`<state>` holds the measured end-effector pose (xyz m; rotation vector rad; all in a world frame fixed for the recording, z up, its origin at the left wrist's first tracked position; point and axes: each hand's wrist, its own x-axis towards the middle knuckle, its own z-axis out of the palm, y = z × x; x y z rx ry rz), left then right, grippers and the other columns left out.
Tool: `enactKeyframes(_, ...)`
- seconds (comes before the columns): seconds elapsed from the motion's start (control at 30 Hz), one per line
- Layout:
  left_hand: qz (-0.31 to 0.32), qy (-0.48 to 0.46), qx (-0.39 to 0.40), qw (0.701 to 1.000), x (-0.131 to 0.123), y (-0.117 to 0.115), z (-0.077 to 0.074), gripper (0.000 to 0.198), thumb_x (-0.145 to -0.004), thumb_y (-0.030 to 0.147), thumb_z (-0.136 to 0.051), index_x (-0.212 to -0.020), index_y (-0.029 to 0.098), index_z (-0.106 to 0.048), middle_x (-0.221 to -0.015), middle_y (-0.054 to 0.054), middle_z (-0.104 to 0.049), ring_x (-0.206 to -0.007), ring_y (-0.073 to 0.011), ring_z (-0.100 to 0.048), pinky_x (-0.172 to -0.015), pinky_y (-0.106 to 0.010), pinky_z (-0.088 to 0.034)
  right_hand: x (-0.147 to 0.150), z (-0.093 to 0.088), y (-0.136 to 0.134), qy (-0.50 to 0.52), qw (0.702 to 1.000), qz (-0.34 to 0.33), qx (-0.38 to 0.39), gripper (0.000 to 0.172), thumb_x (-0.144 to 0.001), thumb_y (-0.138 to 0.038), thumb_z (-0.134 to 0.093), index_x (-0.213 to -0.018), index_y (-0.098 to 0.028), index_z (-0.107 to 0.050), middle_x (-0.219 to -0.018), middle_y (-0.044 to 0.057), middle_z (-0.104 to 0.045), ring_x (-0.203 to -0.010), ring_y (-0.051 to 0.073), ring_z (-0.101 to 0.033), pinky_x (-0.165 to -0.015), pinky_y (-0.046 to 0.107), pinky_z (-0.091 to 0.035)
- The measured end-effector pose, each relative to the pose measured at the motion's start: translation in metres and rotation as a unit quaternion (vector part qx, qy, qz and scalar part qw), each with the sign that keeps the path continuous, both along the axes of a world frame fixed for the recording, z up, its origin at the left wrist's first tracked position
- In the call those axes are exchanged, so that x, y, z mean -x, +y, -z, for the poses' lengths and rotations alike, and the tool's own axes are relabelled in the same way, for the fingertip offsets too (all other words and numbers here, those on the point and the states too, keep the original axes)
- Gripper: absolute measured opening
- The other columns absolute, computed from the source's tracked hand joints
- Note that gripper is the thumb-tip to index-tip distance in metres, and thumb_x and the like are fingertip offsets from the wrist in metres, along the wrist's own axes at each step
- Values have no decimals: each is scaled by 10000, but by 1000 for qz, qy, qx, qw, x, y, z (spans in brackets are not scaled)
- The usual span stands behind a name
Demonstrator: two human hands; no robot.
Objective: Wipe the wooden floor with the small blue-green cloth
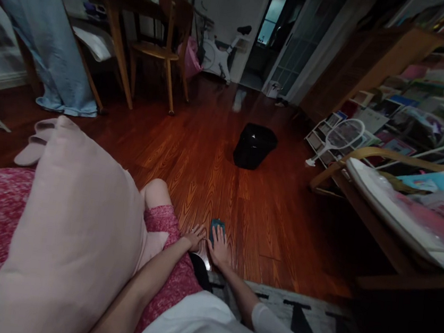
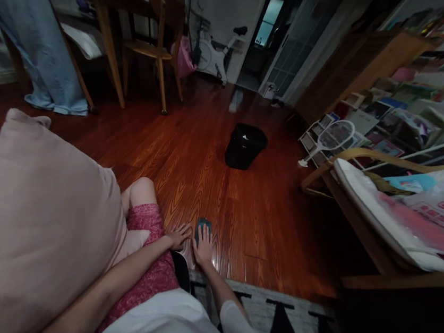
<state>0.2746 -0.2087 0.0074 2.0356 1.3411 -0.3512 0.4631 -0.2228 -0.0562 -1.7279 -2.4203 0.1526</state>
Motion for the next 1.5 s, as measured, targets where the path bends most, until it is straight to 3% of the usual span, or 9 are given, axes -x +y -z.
enactKeyframes(0.13, -5, 8, 2, 1000, -1, -1, 0, 901, -824, 398, -574, -1618, 278, -166, -1701, -70, 13, -1551, -326, 26, -1212, -637, -46, -16, 11, -42, -7, 1000, -14, -15, 606, -1010, -396, -324, -1590, -222, -302, -1670, 74, -263, -1550, 241, -164, -1240, 492, -165)
enactKeyframes(0.23, -2, 19, 8, 1000, -2, -2, -2, 906, -823, 388, -574, -1619, 278, -156, -1701, -65, 26, -1551, -324, 34, -1211, -641, -47, -11, 13, -46, -5, 1000, 10, -18, 598, -996, -345, -345, -1573, -189, -344, -1657, 102, -293, -1546, 259, -179, -1242, 512, -141)
enactKeyframes(0.5, 17, 27, 2, 1000, 1, -1, -4, 921, -825, 374, -562, -1624, 261, -117, -1696, -92, 34, -1548, -338, 30, -1199, -661, -81, 23, -12, 41, -6, 999, 46, 29, 625, -989, -319, -295, -1587, -139, -290, -1678, 120, -208, -1552, 225, -155, -1239, 448, -129)
enactKeyframes(0.63, 8, 7, 2, 1000, 1, 0, -3, 913, -846, 393, -568, -1626, 264, -112, -1698, -96, 20, -1547, -343, 21, -1209, -642, -76, 26, -10, 56, -3, 998, 60, 33, 628, -997, -336, -274, -1597, -150, -265, -1669, 119, -237, -1551, 226, -159, -1232, 464, -151)
enactKeyframes(0.9, -1, 8, 14, 1000, -1, -2, 0, 902, -844, 407, -576, -1622, 259, -142, -1696, -80, 48, -1547, -329, 61, -1208, -646, -11, -6, 10, -30, -21, 1000, 2, -3, 614, -1017, -357, -281, -1611, -212, -218, -1694, 63, -163, -1560, 227, -115, -1242, 480, -131)
enactKeyframes(1.0, 5, 8, 19, 1000, 0, -1, 3, 930, -831, 420, -589, -1623, 265, -127, -1698, -74, 51, -1547, -329, 62, -1210, -643, -14, -9, 12, -42, -26, 1000, 9, -6, 609, -1012, -333, -283, -1608, -218, -230, -1692, 59, -177, -1559, 225, -118, -1244, 481, -120)
enactKeyframes(1.3, 13, 14, 6, 1000, 3, 0, 1, 931, -820, 428, -580, -1621, 295, -125, -1698, -70, 40, -1547, -347, 30, -1196, -666, -57, 24, -15, 54, -13, 992, 115, 51, 618, -1003, -330, -253, -1596, -153, -268, -1675, 107, -218, -1550, 216, -167, -1235, 443, -128)
enactKeyframes(1.4, 12, 9, -1, 1000, 2, 0, 0, 914, -816, 382, -570, -1620, 284, -148, -1699, -63, 32, -1550, -332, 19, -1209, -639, -79, 23, -12, 54, -5, 994, 103, 46, 616, -1007, -343, -238, -1590, -150, -287, -1665, 115, -249, -1546, 226, -186, -1231, 461, -144)
enactKeyframes(1.5, 8, 5, 0, 1000, 1, 0, -1, 908, -809, 358, -568, -1618, 278, -163, -1699, -58, 29, -1550, -323, 17, -1213, -629, -91, 10, 3, 22, -9, 998, 54, 11, 610, -1012, -356, -253, -1592, -168, -287, -1667, 101, -249, -1551, 227, -165, -1234, 476, -144)
